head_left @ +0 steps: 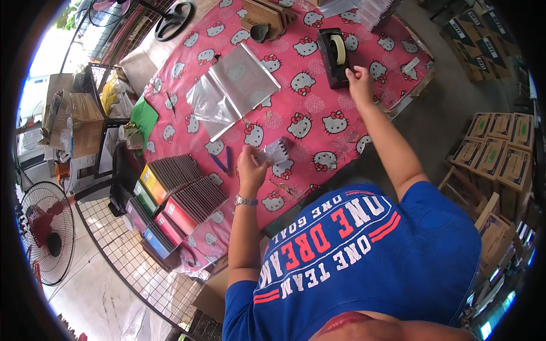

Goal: The person places stacks of small notebooks into clear plastic bags and seals them using tape.

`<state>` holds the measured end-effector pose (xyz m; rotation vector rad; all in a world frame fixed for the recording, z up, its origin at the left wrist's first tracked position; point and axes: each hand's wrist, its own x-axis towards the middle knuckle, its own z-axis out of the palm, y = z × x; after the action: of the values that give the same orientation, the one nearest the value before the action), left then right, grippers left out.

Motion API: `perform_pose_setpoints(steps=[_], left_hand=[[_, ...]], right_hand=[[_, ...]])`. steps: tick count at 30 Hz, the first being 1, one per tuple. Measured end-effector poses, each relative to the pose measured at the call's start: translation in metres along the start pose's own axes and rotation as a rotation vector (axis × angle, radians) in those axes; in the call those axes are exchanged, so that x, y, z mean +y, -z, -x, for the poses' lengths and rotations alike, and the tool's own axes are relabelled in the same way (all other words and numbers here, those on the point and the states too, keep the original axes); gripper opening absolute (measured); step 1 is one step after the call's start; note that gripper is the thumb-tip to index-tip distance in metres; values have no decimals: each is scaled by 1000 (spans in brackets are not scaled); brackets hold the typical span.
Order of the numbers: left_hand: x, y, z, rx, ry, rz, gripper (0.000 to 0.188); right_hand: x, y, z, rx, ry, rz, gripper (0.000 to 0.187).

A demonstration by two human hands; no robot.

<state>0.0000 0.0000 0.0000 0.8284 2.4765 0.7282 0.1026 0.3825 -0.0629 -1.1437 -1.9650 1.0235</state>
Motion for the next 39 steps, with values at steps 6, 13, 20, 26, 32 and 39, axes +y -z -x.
perform_pose_setpoints(steps=[6,13,20,26,32,39], left_hand=[[-41,8,-20,-198,-24,575,36],[-37,-4,-28,-267,105,1025,27],[-40,-16,-27,-191,104,966,26],[-35,-13,-28,-205,134,1064,26],[-28,-13,-27,-173,76,1070,29],[-12,-27,-19,81,-62,782,22]], right_hand=[[2,-14,-9,-402,-616,-581,9],[22,-7,61,-301,-670,-986,7],[-114,-86,81,-1490,-163,-468,23],[-190,-117,86,-1622,865,483,44],[-91,-150,85,-1913,-97,94,49],[-7,-85,157,-1032,386,-233,51]])
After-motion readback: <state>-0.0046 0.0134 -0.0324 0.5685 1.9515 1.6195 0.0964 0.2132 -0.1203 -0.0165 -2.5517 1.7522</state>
